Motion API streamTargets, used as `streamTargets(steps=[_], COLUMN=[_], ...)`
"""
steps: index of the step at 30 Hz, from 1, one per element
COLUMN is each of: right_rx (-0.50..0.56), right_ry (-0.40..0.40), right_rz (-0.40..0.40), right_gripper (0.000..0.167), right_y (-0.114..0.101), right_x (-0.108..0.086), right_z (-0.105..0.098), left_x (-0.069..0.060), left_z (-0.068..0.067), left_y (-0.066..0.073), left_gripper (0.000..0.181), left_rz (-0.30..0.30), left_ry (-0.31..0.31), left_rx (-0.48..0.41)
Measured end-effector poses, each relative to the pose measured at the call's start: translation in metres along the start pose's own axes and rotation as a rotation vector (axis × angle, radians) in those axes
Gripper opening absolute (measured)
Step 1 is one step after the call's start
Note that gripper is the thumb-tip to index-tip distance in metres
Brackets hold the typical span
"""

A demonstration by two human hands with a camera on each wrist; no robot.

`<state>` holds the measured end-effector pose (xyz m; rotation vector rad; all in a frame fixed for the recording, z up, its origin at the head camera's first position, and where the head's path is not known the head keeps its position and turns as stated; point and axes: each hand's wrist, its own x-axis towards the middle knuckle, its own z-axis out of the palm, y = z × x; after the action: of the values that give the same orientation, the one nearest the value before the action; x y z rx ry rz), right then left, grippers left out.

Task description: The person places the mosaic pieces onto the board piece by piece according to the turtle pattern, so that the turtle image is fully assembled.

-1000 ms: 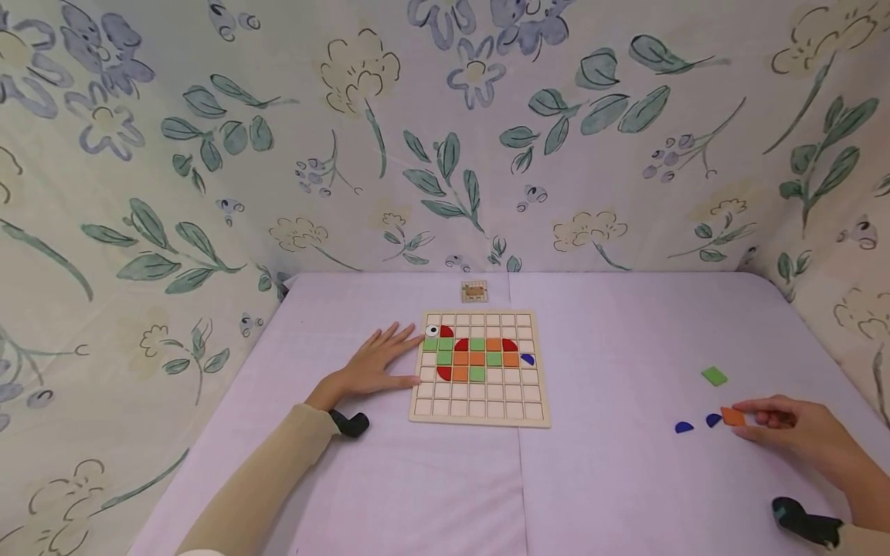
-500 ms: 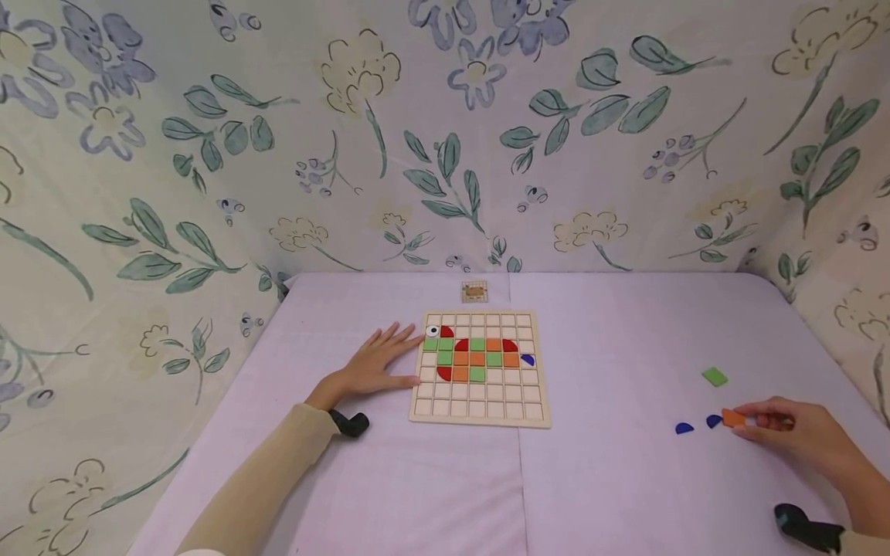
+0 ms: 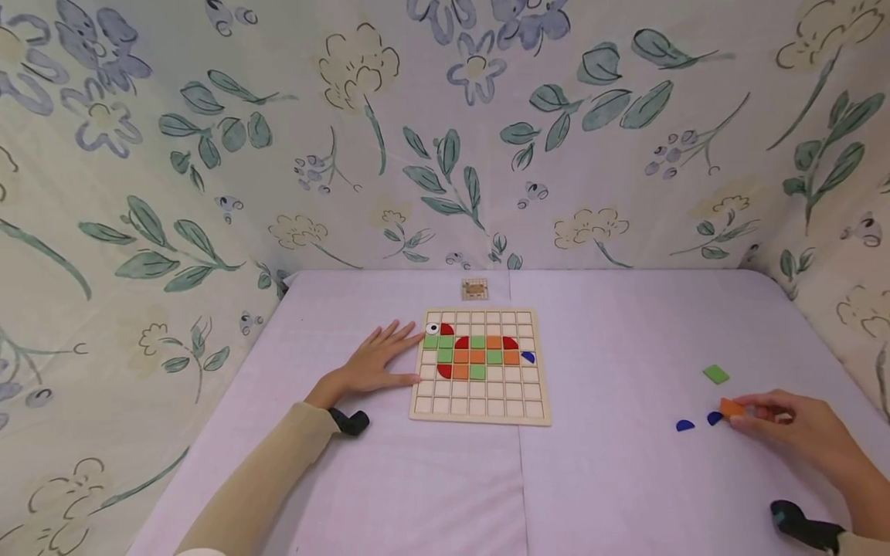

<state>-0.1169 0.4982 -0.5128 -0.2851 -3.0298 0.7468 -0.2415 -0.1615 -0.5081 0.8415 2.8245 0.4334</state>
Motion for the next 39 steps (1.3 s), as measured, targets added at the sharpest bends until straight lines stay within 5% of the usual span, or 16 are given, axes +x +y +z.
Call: streamTargets(steps=[9,27,39], right_rx=[0.047,0.282,0.330], right_ry=[0.014,0.066,0.039], right_rz=[-0.174,-0.462,-0.416], right_gripper=[0.033,0.024,0.026], right_y=[-0.049,-0.139,-0.191], right_x=[-0.011,-0.027,-0.031], right_z=[-0.013,0.014,0.043], left_x=[0.000,0.001,0.002], left_z=[-0.002,0.000,0.001], left_y=[0.000,-0.004,-0.004], left_gripper=[0.091,0.092,0.092], left_rz=[0.002,0.011,0.000], left_ry=[-0.001,-0.010,-0.028], left_rx=[0.005,0.003,0.006])
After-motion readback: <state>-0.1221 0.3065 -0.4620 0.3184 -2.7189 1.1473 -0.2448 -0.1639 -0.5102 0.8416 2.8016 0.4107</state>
